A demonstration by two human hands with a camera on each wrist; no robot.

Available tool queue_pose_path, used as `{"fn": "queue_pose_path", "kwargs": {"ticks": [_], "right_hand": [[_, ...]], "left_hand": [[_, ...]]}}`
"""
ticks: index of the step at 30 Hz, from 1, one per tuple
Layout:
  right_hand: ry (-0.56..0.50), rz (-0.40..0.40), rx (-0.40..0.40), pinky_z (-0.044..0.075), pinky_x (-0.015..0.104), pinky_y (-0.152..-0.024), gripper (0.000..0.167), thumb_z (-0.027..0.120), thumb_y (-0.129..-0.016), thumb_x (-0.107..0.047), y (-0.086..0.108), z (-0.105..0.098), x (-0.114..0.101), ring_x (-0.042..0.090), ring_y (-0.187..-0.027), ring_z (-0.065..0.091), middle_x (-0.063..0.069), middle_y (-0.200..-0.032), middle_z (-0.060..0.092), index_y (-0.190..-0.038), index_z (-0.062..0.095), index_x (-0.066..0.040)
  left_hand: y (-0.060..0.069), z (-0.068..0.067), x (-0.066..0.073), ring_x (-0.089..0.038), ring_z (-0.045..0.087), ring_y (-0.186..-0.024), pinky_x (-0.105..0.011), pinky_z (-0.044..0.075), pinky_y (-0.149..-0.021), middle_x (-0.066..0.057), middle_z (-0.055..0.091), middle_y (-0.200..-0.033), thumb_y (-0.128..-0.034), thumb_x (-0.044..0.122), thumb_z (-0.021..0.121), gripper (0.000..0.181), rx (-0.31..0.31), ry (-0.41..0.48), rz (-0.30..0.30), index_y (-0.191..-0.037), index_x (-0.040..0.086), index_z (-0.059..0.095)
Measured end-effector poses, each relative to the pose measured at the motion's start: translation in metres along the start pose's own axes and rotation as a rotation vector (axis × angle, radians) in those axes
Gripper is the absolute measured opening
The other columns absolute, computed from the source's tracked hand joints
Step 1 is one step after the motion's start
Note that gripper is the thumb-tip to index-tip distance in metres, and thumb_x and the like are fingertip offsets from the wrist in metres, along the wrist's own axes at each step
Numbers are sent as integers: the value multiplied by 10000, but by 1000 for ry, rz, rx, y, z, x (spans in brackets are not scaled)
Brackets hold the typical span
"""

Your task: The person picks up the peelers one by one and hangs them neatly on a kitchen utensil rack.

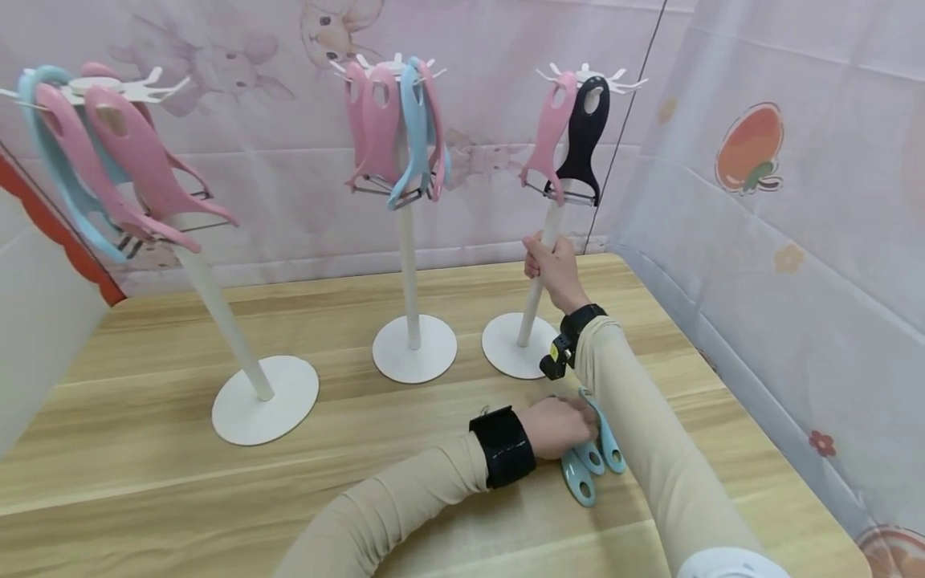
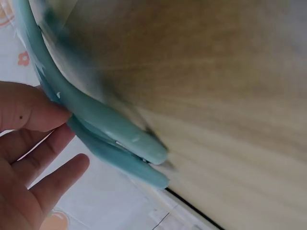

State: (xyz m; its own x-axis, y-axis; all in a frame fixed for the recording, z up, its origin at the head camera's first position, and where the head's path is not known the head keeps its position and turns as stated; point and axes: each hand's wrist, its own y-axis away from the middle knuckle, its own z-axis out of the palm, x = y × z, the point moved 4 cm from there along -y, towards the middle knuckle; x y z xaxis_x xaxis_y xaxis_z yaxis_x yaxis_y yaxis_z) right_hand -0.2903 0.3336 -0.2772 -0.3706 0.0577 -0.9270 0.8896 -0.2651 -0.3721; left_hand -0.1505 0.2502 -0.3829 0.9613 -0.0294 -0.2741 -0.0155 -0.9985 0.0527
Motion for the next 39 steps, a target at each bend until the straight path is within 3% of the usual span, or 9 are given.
{"fn": "queue_pose_path", "kwargs": {"ticks": [10, 13, 17, 20, 24, 29, 36, 39], "right_hand": [[18, -5, 3, 345, 258, -489, 254, 477, -944, -112, 1, 1, 0, 126, -485, 382, 11, -543, 386, -699, 437, -57], [26, -8, 15, 350, 249, -486, 262, 490, -942, -137, 1, 2, 2, 121, -483, 387, 6, -540, 391, -694, 441, -66], [27, 0, 15, 350, 262, -484, 268, 494, -941, -142, 3, 2, 4, 122, -479, 385, 3, -535, 389, -686, 441, -82], [21, 0, 6, 344, 271, -484, 273, 488, -943, -129, 2, 1, 4, 124, -477, 379, 6, -532, 383, -678, 440, -84], [21, -12, -1, 342, 262, -485, 269, 480, -945, -120, 0, -1, 2, 125, -478, 377, 8, -533, 379, -684, 436, -70], [18, -8, 1, 343, 256, -488, 260, 476, -947, -129, -1, -1, 0, 123, -481, 378, 7, -538, 379, -699, 431, -63], [-19, -39, 7, 333, 252, -467, 280, 502, -936, -135, 0, 0, 0, 119, -467, 373, 9, -528, 378, -669, 443, -77], [-45, -51, 2, 329, 248, -457, 283, 506, -933, -123, 0, 1, 1, 115, -456, 370, 3, -517, 376, -661, 442, -78]], "left_hand": [[5, -6, 1, -67, 514, -970, -128, 423, -694, 71, 586, -1066, -865, 131, 606, 207, -44, -44, 72, -1041, 229, 659], [6, -3, 1, -47, 530, -913, -117, 419, -671, 76, 594, -1048, -869, 129, 597, 204, -77, -121, 99, -1020, 248, 665], [8, 3, 0, -39, 547, -804, -126, 428, -626, 61, 611, -997, -860, 105, 600, 192, -112, -145, 117, -981, 231, 681], [9, 3, -3, -54, 559, -782, -140, 437, -640, 52, 620, -965, -837, 75, 624, 192, -91, -60, 119, -960, 208, 689], [14, -6, -12, -68, 563, -767, -147, 437, -650, 39, 617, -915, -796, 34, 648, 195, -51, 73, 98, -938, 164, 676], [36, -26, -32, -77, 547, -741, -140, 418, -643, 19, 605, -851, -776, 14, 652, 195, 69, 331, 50, -956, 89, 640], [71, -43, -72, -121, 582, -882, -171, 425, -801, -60, 642, -979, -735, 52, 734, 341, 368, 600, -48, -1059, 24, 630], [82, -49, -85, -132, 604, -851, -162, 447, -775, -98, 650, -956, -741, 35, 732, 370, 511, 728, -76, -1085, -24, 609]]}}
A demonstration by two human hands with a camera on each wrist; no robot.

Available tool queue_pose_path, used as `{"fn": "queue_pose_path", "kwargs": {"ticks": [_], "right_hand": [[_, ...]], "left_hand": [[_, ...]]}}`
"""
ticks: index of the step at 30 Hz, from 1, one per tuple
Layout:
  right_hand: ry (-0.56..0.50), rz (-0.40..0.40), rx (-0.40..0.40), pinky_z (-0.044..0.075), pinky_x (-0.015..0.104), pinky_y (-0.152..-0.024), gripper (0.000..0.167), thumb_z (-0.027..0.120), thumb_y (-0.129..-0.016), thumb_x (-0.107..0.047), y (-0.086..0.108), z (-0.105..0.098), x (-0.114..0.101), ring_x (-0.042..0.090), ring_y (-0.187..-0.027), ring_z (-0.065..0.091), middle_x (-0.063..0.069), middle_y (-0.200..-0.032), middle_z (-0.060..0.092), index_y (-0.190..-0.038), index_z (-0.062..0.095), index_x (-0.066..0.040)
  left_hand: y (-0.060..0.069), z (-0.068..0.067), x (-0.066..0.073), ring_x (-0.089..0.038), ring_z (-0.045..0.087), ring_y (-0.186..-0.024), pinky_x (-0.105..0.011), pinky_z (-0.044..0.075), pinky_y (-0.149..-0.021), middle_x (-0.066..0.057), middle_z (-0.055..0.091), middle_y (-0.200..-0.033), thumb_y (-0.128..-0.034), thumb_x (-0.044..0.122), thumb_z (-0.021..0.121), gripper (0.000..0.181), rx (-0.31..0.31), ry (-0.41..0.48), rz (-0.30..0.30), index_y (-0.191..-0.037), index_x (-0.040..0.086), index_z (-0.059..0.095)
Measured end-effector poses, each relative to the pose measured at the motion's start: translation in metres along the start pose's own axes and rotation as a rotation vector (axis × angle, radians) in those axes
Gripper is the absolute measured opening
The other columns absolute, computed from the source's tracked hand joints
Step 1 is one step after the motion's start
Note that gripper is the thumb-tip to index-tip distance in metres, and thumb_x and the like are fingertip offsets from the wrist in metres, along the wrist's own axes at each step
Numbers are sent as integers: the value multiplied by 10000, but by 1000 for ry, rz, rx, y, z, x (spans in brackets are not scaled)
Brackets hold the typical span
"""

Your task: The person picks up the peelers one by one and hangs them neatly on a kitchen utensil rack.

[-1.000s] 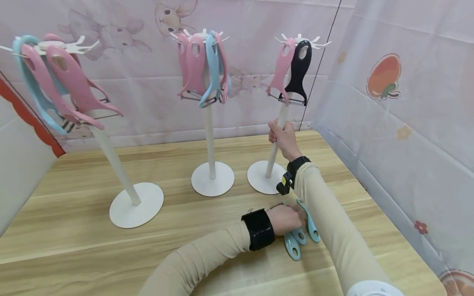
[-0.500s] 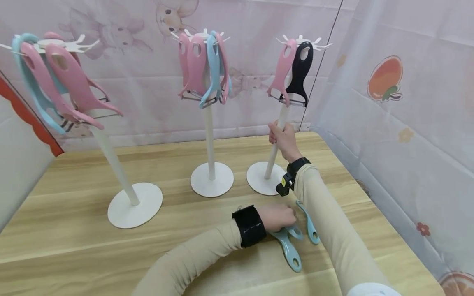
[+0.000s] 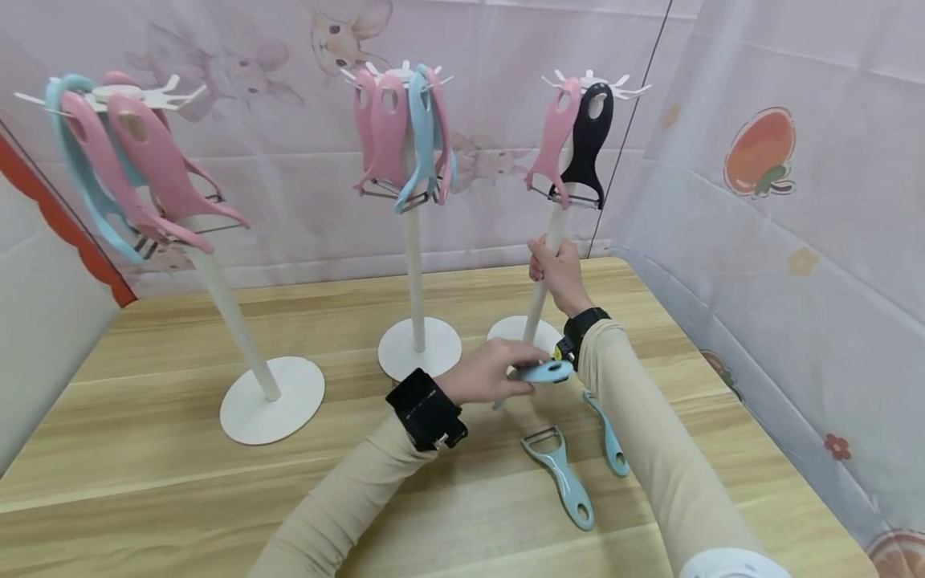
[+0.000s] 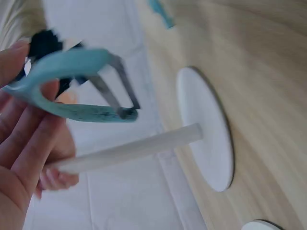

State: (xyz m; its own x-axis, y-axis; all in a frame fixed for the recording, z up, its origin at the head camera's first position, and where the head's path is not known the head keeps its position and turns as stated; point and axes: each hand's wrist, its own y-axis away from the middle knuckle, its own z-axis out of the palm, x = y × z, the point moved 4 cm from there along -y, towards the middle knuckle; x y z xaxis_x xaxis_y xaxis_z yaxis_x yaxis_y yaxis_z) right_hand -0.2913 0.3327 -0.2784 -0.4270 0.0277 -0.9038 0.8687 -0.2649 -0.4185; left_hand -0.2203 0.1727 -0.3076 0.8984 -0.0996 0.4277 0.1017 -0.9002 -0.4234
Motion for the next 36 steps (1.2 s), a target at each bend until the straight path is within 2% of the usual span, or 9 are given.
{"fn": "queue_pose_path", "kwargs": {"ticks": [5, 11, 14, 18, 21, 24, 27, 30, 36], "right_hand": [[-29, -1, -16, 323, 267, -465, 275, 489, -936, -94, 1, 0, -1, 125, -461, 363, 0, -516, 381, -666, 439, -80], [55, -28, 7, 361, 230, -522, 257, 490, -927, -81, 0, -2, 0, 106, -513, 409, -18, -565, 437, -672, 457, -89], [92, -26, 39, 358, 240, -532, 258, 498, -919, -99, -1, -4, 0, 106, -528, 415, -32, -574, 443, -663, 469, -110], [53, -9, 27, 331, 252, -493, 276, 487, -921, -106, -2, -3, 1, 109, -489, 386, -22, -539, 410, -645, 470, -114], [16, 2, -4, 322, 242, -478, 305, 469, -933, -97, -2, -2, 1, 108, -468, 365, -19, -520, 391, -629, 450, -107], [-27, 10, -27, 328, 229, -471, 338, 463, -936, -77, -2, -3, 0, 111, -457, 358, -19, -505, 377, -602, 413, -92], [-69, 8, -55, 308, 241, -462, 344, 461, -937, -59, -1, -3, -2, 132, -455, 335, -8, -501, 347, -602, 387, -76], [-61, 0, -68, 309, 259, -464, 315, 450, -930, -39, 1, -1, -6, 145, -463, 341, 8, -510, 348, -620, 401, -66], [-26, -3, -63, 309, 282, -474, 283, 443, -929, -18, 5, 4, -17, 139, -473, 352, 25, -535, 360, -649, 407, -35]], "left_hand": [[-2, -27, -1, -144, 624, -787, -160, 479, -722, -118, 651, -887, -747, 25, 726, 440, 234, 144, -20, -1145, -67, 563], [-18, -59, 6, -158, 633, -707, -200, 499, -666, -157, 664, -892, -738, 9, 728, 476, 535, 142, 37, -1175, -60, 553], [-30, -76, 11, -194, 640, -691, -226, 509, -660, -201, 655, -892, -737, 1, 724, 482, 662, 180, 57, -1177, -77, 543], [-46, -99, 17, -221, 644, -697, -235, 512, -661, -211, 652, -869, -761, 18, 711, 479, 839, 212, 26, -1199, -65, 535], [-57, -113, 24, -195, 637, -682, -220, 502, -643, -177, 658, -846, -777, 62, 709, 463, 951, 158, -11, -1196, -43, 543], [-70, -124, 30, -178, 635, -674, -209, 497, -637, -163, 660, -846, -784, 93, 710, 437, 1020, 126, -47, -1168, -31, 540], [-84, -135, 32, -164, 638, -701, -198, 497, -658, -153, 660, -875, -795, 109, 703, 391, 1051, 150, -109, -1106, -29, 512], [-96, -148, 32, -142, 636, -732, -185, 491, -677, -131, 661, -898, -813, 138, 687, 332, 1065, 143, -168, -1042, -5, 493], [-114, -169, 26, -139, 633, -736, -172, 480, -675, -105, 667, -884, -842, 182, 658, 268, 1073, 51, -251, -999, 12, 523]]}}
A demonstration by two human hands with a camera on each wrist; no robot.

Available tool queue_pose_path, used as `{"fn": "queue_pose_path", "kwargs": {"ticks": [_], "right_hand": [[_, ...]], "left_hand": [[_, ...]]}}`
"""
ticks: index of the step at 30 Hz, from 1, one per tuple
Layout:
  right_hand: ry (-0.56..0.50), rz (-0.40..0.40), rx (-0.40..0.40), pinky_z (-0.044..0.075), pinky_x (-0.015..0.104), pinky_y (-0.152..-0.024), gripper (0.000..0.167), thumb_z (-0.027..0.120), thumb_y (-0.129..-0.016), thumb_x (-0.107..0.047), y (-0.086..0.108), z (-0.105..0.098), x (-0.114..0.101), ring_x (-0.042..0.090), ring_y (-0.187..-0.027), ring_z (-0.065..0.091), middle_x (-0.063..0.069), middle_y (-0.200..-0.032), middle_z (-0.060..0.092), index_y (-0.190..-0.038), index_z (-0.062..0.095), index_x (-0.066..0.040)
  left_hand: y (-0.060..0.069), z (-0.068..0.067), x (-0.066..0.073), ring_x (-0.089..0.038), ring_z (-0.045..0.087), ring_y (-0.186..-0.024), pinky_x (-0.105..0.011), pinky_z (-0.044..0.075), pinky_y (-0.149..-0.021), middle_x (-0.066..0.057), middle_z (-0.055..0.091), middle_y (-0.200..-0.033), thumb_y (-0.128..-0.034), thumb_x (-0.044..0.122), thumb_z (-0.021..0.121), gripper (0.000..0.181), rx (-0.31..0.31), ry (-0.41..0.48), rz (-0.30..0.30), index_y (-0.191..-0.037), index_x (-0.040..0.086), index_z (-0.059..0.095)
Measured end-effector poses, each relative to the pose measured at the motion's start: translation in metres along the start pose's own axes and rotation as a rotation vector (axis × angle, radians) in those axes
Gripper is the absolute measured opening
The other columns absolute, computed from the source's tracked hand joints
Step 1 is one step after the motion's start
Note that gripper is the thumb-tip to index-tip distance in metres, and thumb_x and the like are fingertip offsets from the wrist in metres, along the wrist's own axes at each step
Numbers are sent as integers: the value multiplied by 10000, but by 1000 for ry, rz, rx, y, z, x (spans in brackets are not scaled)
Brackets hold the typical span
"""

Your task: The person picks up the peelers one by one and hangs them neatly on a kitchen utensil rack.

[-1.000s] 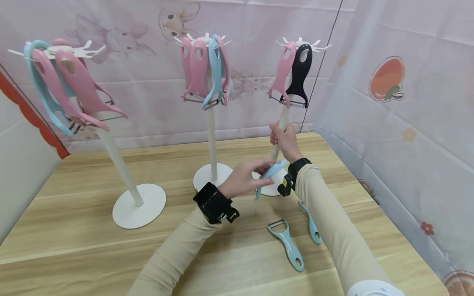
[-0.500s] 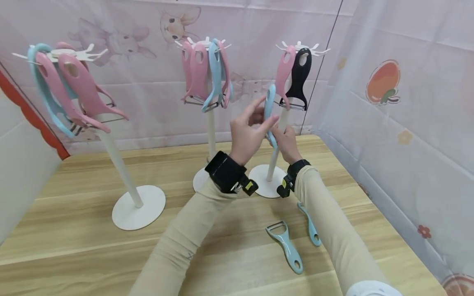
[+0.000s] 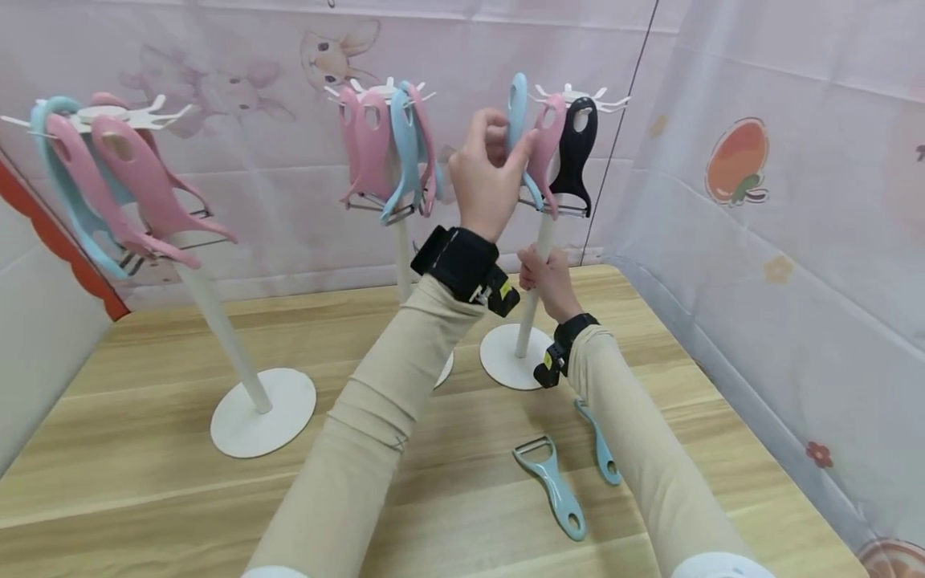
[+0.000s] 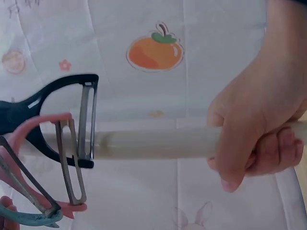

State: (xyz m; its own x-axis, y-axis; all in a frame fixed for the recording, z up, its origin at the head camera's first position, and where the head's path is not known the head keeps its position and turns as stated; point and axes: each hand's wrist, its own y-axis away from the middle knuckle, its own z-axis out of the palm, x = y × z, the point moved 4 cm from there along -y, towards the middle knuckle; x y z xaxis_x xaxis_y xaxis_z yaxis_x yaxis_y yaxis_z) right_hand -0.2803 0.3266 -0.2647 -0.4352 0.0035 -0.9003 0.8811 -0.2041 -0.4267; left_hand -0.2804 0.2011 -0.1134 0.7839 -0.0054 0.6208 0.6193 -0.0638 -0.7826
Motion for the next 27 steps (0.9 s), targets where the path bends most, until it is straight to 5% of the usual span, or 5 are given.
{"fn": "queue_pose_path", "kwargs": {"ticks": [4, 14, 22, 27], "right_hand": [[17, -6, -4, 312, 288, -476, 276, 445, -929, -13, 1, 3, -3, 146, -475, 354, 32, -540, 370, -655, 409, -13], [30, -37, -3, 308, 317, -472, 269, 436, -923, -5, 3, 2, -4, 161, -469, 352, 49, -530, 363, -663, 385, 40], [38, -30, 6, 324, 257, -447, 293, 439, -919, -12, 2, 3, -2, 144, -450, 353, 36, -509, 362, -628, 404, -8], [83, 4, 31, 330, 254, -457, 297, 433, -920, -28, 0, 1, -2, 144, -457, 355, 30, -509, 374, -624, 414, -25]], "left_hand": [[-7, 4, -6, -129, 636, -732, -169, 479, -663, -89, 672, -888, -854, 214, 643, 266, -28, -30, -42, -1013, 36, 524], [-1, 18, -11, -155, 604, -683, -181, 457, -606, -97, 671, -919, -906, 161, 566, 221, -96, 25, -9, -1093, 46, 540], [17, 16, -21, -163, 588, -989, -216, 450, -837, -139, 615, -1105, -933, 72, 482, 298, -160, 55, -32, -1225, 23, 444], [36, 8, -27, -189, 502, -1122, -250, 396, -906, -151, 530, -1216, -931, 68, 467, 354, -197, 0, 58, -1267, -12, 389]]}}
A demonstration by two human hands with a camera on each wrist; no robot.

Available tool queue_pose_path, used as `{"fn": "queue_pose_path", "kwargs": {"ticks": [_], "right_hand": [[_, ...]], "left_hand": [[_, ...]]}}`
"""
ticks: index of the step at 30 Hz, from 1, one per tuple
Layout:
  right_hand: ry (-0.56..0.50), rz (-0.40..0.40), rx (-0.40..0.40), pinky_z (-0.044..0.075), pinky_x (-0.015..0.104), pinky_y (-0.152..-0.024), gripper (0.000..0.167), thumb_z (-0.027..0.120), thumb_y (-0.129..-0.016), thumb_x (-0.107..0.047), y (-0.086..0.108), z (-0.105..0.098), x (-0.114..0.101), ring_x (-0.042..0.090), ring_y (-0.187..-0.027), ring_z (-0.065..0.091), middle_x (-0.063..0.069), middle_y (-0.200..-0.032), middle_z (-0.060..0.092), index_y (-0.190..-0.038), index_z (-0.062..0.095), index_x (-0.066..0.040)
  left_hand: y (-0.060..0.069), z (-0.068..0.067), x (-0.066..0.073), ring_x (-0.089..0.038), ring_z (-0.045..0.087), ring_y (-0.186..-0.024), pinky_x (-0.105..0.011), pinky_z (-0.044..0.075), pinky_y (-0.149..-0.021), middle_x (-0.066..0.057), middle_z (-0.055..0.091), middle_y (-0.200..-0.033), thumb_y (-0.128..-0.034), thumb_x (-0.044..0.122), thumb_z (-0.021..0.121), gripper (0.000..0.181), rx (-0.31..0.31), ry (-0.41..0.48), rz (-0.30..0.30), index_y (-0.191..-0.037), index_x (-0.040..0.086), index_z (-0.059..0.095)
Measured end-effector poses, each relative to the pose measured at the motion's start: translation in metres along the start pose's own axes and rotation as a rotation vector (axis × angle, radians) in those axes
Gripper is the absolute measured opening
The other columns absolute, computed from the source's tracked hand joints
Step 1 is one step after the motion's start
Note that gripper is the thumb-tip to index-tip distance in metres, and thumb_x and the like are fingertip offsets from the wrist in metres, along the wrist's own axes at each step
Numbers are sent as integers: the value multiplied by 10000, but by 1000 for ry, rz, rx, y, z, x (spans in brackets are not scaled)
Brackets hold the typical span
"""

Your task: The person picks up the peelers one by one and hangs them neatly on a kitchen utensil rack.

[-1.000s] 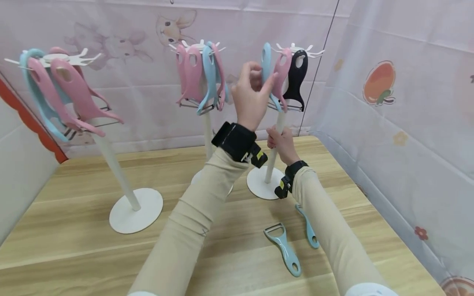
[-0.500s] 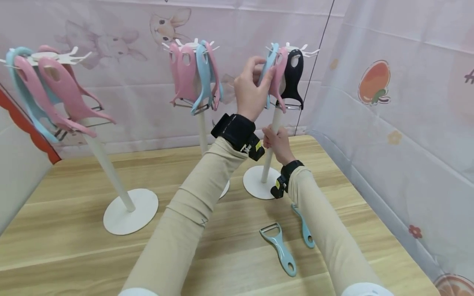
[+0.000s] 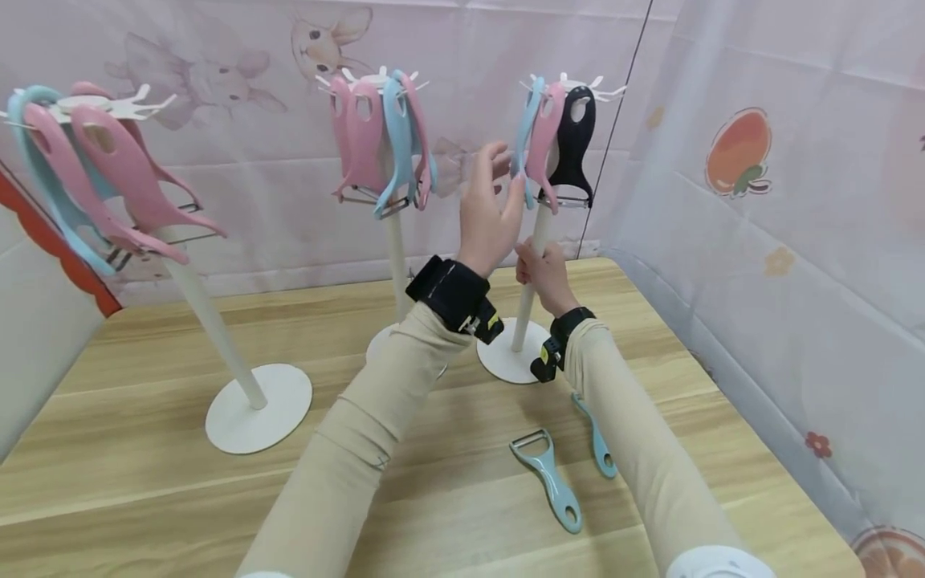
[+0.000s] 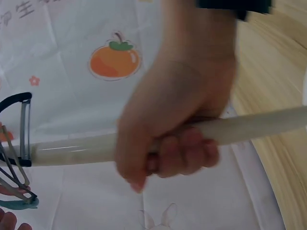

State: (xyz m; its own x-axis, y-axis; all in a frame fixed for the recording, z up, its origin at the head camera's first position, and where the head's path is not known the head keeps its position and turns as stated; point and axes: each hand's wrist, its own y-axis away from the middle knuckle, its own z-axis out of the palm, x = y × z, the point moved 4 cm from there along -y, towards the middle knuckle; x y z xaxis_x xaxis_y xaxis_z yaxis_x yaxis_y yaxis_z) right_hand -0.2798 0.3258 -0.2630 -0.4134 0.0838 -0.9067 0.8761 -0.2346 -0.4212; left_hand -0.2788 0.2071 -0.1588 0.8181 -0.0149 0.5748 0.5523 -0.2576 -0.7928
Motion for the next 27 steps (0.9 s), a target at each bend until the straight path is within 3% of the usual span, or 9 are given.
{"fn": "queue_pose_path", "kwargs": {"ticks": [3, 9, 15, 20, 23, 27], "right_hand": [[0, 24, 22, 319, 265, -462, 292, 424, -909, -24, -2, -2, 3, 141, -459, 347, 21, -511, 368, -617, 416, -38], [-45, 13, 46, 307, 256, -460, 298, 457, -915, -78, -9, -9, 21, 119, -462, 347, -9, -523, 359, -619, 427, -95], [-25, 30, 86, 334, 203, -456, 277, 493, -909, -60, -6, -9, 19, 87, -465, 366, -33, -526, 381, -641, 429, -98], [-76, 44, 44, 301, 225, -464, 298, 478, -925, -61, -5, -6, 16, 110, -453, 335, -24, -498, 353, -640, 397, -83], [-113, 56, 17, 285, 244, -464, 308, 463, -936, -58, -5, -5, 15, 123, -442, 316, -17, -484, 338, -637, 389, -74], [-105, 62, 11, 284, 248, -458, 305, 447, -940, -49, -5, -5, 16, 123, -435, 319, -11, -481, 338, -641, 389, -69]], "left_hand": [[16, -1, -2, -211, 469, -1160, -261, 381, -923, -170, 496, -1239, -919, 44, 468, 358, -20, -40, 83, -1261, -33, 393], [57, -3, -6, -258, 509, -1075, -298, 422, -880, -216, 534, -1142, -903, 16, 464, 383, -78, -59, 157, -1264, -65, 363], [102, -4, -7, -259, 559, -892, -319, 465, -788, -179, 580, -950, -871, 32, 500, 362, -200, -106, 301, -1202, -85, 412], [133, -4, -10, -210, 561, -846, -263, 453, -780, -120, 573, -902, -841, 44, 548, 319, -299, -169, 396, -1130, -71, 479], [151, -2, -12, -197, 568, -853, -255, 457, -790, -105, 590, -909, -815, 29, 587, 281, -388, -195, 449, -1077, -51, 526], [177, 7, -15, -158, 580, -835, -226, 464, -762, -57, 605, -893, -797, 30, 608, 210, -602, -270, 514, -1006, 15, 588]]}}
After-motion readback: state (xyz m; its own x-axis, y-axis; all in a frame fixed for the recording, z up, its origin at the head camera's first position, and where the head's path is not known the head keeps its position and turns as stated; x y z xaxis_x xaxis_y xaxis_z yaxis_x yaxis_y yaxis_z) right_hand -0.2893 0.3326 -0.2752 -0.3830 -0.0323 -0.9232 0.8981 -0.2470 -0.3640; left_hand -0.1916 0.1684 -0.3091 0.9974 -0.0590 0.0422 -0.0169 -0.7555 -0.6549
